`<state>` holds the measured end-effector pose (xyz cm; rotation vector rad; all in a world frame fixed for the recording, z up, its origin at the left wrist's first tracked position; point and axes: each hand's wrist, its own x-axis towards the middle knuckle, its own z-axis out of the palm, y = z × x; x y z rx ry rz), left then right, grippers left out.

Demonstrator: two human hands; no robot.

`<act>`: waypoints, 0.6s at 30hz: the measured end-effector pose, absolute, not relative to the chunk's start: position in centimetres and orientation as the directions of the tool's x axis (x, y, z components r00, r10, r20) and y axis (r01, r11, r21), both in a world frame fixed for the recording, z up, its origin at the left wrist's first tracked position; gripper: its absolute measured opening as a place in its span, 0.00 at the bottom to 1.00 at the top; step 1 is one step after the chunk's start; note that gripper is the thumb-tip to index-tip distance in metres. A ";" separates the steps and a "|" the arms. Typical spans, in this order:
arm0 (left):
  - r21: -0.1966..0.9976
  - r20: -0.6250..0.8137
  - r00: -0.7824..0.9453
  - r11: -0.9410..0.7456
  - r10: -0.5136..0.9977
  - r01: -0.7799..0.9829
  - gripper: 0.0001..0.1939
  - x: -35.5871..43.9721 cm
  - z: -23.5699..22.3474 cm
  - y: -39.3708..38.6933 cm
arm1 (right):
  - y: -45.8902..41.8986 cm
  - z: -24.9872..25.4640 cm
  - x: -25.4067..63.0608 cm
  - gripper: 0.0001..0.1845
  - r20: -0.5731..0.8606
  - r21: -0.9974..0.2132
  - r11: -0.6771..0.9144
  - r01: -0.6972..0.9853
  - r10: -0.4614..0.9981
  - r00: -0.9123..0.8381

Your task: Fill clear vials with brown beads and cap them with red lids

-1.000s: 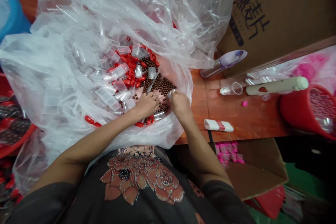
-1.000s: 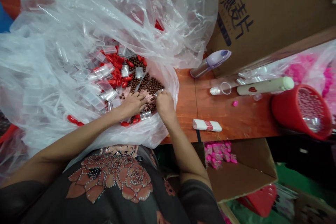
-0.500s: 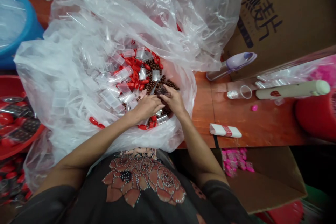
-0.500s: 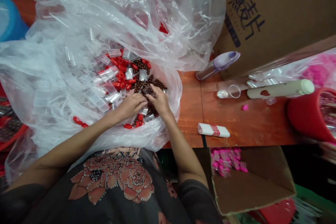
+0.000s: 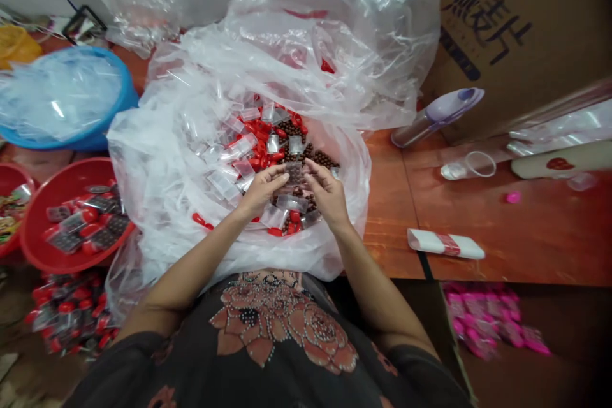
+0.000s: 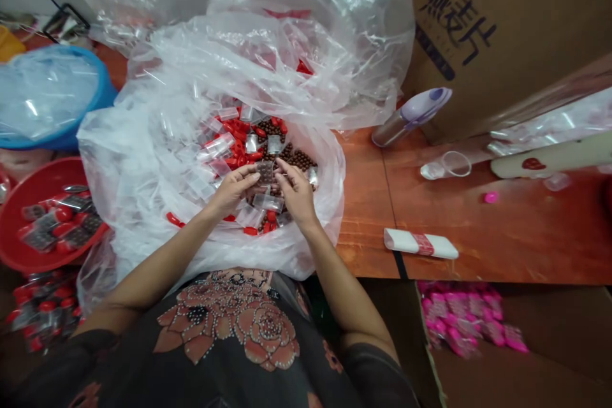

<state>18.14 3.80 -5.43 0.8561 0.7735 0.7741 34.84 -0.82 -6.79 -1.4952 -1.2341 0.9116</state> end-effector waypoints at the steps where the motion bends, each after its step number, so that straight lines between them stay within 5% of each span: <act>1: 0.854 -0.278 0.487 0.445 0.828 -0.269 0.24 17.8 -5.2 3.8 | -0.3 -6.9 35.3 0.23 0.022 -0.968 -0.031 0.250 0.978 0.209; 7: 0.851 -0.309 0.433 0.449 0.847 -0.272 0.22 16.0 -4.5 3.3 | 5.9 -7.9 37.7 0.17 0.147 -0.817 -0.034 0.576 0.953 0.264; 18: 0.878 -0.277 0.303 0.368 0.912 -0.305 0.25 13.1 -5.2 2.6 | 8.8 -7.2 33.0 0.12 0.071 -0.423 0.293 0.858 0.954 -0.291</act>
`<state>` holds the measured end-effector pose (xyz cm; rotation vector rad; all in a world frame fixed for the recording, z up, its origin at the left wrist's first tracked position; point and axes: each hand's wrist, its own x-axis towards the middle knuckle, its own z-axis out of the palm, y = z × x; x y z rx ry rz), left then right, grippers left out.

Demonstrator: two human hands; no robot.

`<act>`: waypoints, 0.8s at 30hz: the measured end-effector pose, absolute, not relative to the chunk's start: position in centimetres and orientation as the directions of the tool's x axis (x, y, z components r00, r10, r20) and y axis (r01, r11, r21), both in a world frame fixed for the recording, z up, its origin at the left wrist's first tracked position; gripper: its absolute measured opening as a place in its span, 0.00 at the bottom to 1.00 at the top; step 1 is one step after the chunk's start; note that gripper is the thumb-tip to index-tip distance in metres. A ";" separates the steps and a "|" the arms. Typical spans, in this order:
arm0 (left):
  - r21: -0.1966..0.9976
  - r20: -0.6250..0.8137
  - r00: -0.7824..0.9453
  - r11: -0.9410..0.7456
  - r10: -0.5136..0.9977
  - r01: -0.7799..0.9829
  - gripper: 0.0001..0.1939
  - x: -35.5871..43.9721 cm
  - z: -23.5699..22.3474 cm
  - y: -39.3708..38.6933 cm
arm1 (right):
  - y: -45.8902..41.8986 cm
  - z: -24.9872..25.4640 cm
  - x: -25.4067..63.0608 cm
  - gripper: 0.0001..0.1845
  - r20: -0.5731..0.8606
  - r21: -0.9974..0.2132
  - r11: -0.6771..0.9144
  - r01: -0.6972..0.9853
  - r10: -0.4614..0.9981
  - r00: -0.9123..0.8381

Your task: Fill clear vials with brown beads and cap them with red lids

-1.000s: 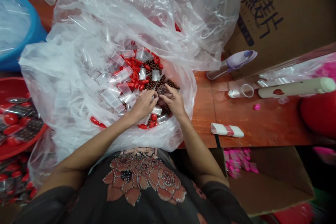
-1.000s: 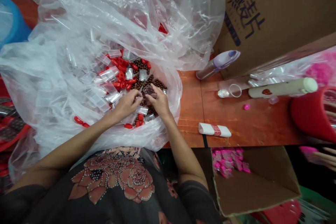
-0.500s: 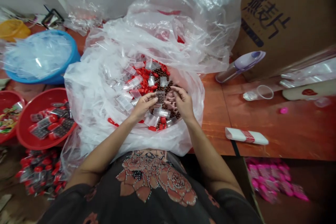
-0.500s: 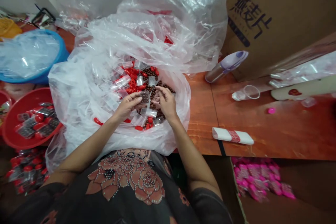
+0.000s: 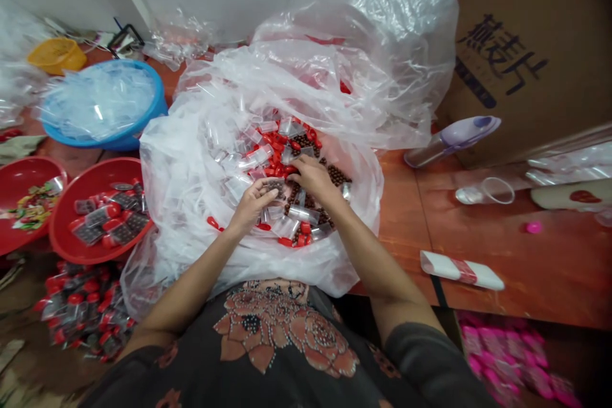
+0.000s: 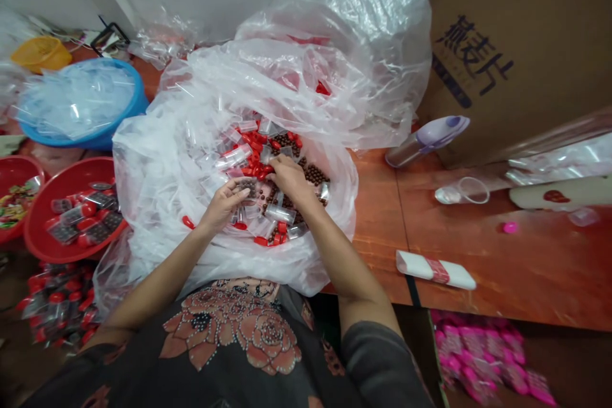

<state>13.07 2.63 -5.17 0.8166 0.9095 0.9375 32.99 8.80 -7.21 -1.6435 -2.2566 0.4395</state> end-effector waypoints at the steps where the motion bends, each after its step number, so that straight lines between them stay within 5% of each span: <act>1: 0.873 -0.281 0.302 0.373 0.911 -0.314 0.25 12.9 -5.3 2.5 | 8.6 -7.5 32.8 0.12 0.065 -0.393 0.300 0.869 0.952 -0.299; 9: 0.865 -0.306 0.322 0.402 0.896 -0.299 0.22 12.5 -6.1 1.6 | 6.7 -8.9 33.8 0.18 0.167 -0.639 0.204 0.741 0.978 -0.125; 18: 0.873 -0.310 0.299 0.395 0.903 -0.288 0.23 11.8 -6.4 0.4 | 6.8 -9.4 30.3 0.20 0.123 -0.546 0.278 0.790 0.960 -0.253; 21: 0.892 -0.290 0.280 0.365 0.915 -0.267 0.22 11.3 -6.3 0.1 | 6.0 -9.4 31.1 0.19 0.105 -0.708 0.168 0.686 0.986 -0.133; 24: 0.910 -0.272 0.303 0.347 0.913 -0.227 0.21 11.1 -6.2 -0.2 | 3.7 -8.9 32.4 0.22 0.002 -0.941 0.023 0.339 0.998 -0.061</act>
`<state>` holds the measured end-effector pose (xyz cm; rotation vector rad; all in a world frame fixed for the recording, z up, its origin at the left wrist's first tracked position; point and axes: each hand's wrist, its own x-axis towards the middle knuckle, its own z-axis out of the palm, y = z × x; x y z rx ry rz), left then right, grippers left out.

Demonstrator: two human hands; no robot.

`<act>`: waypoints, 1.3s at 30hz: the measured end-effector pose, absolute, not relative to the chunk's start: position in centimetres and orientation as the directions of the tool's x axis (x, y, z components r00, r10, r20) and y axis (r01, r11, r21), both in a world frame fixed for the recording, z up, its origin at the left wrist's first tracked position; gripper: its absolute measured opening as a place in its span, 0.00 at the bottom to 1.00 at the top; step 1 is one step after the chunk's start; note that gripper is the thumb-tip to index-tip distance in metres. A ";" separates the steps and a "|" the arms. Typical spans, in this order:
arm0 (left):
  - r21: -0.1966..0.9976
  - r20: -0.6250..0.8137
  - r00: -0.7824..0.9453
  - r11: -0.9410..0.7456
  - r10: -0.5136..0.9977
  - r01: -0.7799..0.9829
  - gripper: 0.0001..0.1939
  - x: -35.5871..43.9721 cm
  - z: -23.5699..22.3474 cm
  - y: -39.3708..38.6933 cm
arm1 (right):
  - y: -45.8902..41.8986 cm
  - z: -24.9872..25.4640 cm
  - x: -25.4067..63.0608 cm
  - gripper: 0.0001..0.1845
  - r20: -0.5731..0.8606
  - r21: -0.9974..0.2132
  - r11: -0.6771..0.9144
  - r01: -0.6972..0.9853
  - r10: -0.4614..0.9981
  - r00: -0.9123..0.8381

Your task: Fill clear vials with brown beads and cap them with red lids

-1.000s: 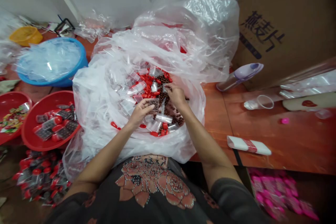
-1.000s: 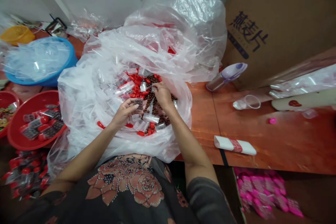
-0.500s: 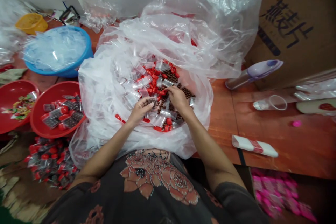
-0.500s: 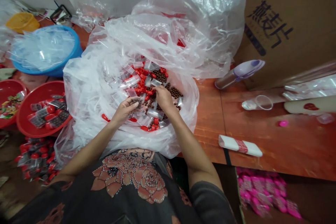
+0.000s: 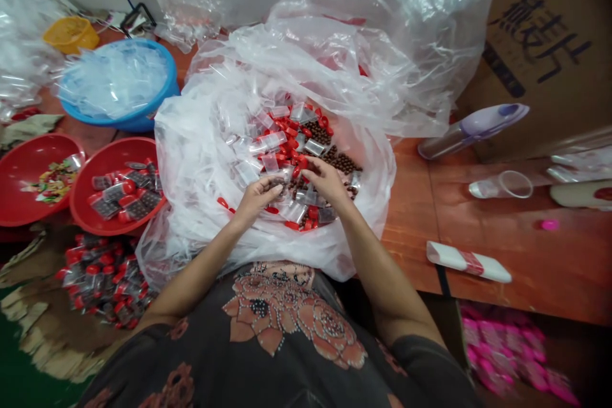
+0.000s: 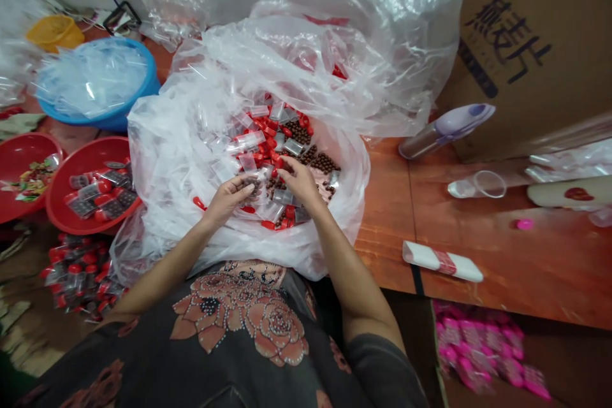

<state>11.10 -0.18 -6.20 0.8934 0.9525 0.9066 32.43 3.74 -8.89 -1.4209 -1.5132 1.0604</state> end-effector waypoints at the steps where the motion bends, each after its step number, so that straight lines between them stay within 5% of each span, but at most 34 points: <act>1: 0.917 -0.264 0.318 0.340 0.910 -0.210 0.21 11.2 -6.2 -0.3 | 2.8 -8.6 32.8 0.26 -0.047 -0.982 -0.031 0.187 0.996 -0.081; 4: 0.936 -0.233 0.371 0.311 0.899 -0.163 0.20 11.5 -6.0 -0.7 | -0.1 -7.4 33.4 0.33 -0.187 -0.965 -0.214 -0.153 0.967 -0.172; 8: 0.951 -0.208 0.437 0.285 0.875 -0.117 0.21 12.0 -5.7 -1.1 | -2.8 -5.6 33.3 0.26 -0.261 -0.914 -0.306 -0.266 0.947 -0.189; 17: 0.984 -0.127 0.530 0.173 0.838 -0.039 0.22 12.6 -5.7 -1.5 | -4.3 -3.7 32.5 0.18 0.000 -0.949 0.040 0.313 0.992 -0.127; 20: 0.987 -0.118 0.529 0.160 0.840 -0.034 0.21 12.7 -5.4 -1.6 | -4.6 -3.8 32.4 0.20 0.178 -0.789 0.265 0.554 0.962 -0.206; 24: 0.986 -0.130 0.563 0.167 0.816 -0.015 0.16 12.8 -4.9 -1.8 | -4.8 -4.2 32.9 0.26 0.189 -0.430 0.420 0.799 0.908 -0.375; 27: 0.982 -0.132 0.546 0.183 0.827 -0.039 0.17 13.2 -4.9 -2.1 | -4.6 -4.3 33.6 0.27 0.162 -0.304 0.488 0.818 0.873 -0.460; 32: 0.968 -0.154 0.509 0.234 0.847 -0.095 0.33 13.4 -5.2 -2.2 | -4.3 -4.3 34.6 0.29 0.132 -0.403 0.469 0.786 0.879 -0.458; 39: 0.989 -0.104 0.517 0.142 0.850 -0.035 0.30 13.1 -4.8 -2.1 | -4.7 -3.5 34.9 0.27 0.085 -0.415 0.433 0.801 0.894 -0.439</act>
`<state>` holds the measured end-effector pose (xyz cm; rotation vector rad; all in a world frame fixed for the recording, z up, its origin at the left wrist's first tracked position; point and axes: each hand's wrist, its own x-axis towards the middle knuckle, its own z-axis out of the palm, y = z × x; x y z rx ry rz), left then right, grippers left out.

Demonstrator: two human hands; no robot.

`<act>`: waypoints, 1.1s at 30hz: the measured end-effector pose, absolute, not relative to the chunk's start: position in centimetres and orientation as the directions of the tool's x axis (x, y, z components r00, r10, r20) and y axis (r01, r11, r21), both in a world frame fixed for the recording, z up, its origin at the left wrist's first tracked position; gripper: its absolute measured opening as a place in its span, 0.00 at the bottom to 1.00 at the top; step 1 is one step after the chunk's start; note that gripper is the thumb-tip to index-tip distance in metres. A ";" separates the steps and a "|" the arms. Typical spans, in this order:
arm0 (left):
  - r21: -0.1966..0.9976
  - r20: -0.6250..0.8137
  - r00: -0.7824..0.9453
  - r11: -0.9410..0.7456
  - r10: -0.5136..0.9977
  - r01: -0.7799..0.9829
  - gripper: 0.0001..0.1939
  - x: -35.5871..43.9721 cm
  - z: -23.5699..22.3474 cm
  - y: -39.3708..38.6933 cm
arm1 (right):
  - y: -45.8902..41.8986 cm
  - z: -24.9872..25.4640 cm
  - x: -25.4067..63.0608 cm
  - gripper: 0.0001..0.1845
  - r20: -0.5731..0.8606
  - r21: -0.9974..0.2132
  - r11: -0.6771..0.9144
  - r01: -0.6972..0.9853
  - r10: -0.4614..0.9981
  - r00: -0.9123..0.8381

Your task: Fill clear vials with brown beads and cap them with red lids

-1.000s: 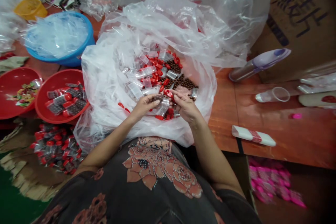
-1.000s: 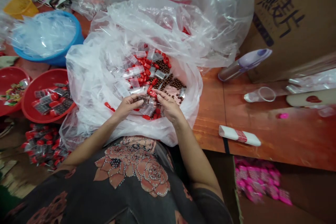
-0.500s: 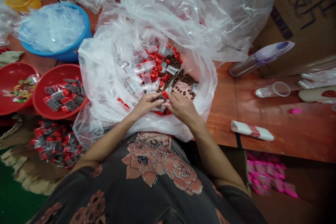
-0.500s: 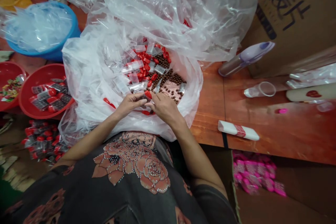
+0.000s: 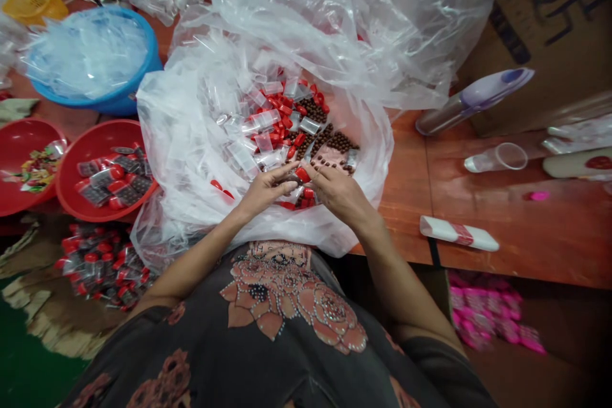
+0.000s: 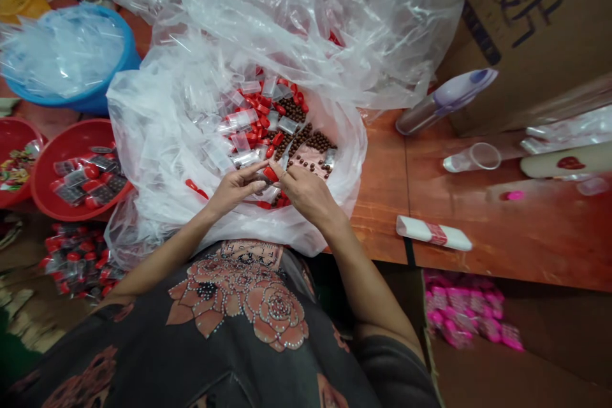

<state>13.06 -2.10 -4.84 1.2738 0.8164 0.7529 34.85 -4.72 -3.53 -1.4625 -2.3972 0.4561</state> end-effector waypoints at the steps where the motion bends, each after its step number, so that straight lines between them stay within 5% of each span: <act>1: 0.993 -0.094 0.507 0.120 0.857 -0.019 0.29 13.1 -4.8 -2.2 | -4.8 -3.4 34.8 0.27 0.079 -0.386 0.432 0.815 0.896 -0.437; 9: 0.999 -0.048 0.425 0.034 0.904 0.042 0.24 12.8 -6.3 -3.2 | -5.1 -3.1 33.9 0.25 0.123 -0.287 0.470 0.835 0.882 -0.454; 12: 0.998 -0.038 0.414 0.017 0.909 0.055 0.23 12.6 -6.3 -3.4 | -5.0 -3.1 34.0 0.25 0.112 -0.358 0.474 0.805 0.877 -0.467; 20: 0.988 0.051 0.481 -0.114 0.875 0.102 0.22 12.5 -4.7 -2.6 | -5.3 -3.6 33.6 0.21 0.151 -0.778 0.320 0.540 0.930 -0.334; 29: 0.982 0.045 0.490 -0.128 0.870 0.137 0.21 12.6 -4.5 -2.4 | -5.1 -4.5 34.1 0.19 0.173 -0.723 0.391 0.570 0.901 -0.399; 33: 0.997 -0.013 0.453 -0.023 0.891 0.073 0.22 13.2 -5.0 -2.7 | -5.6 -4.8 33.4 0.19 0.209 -0.747 0.319 0.584 0.946 -0.249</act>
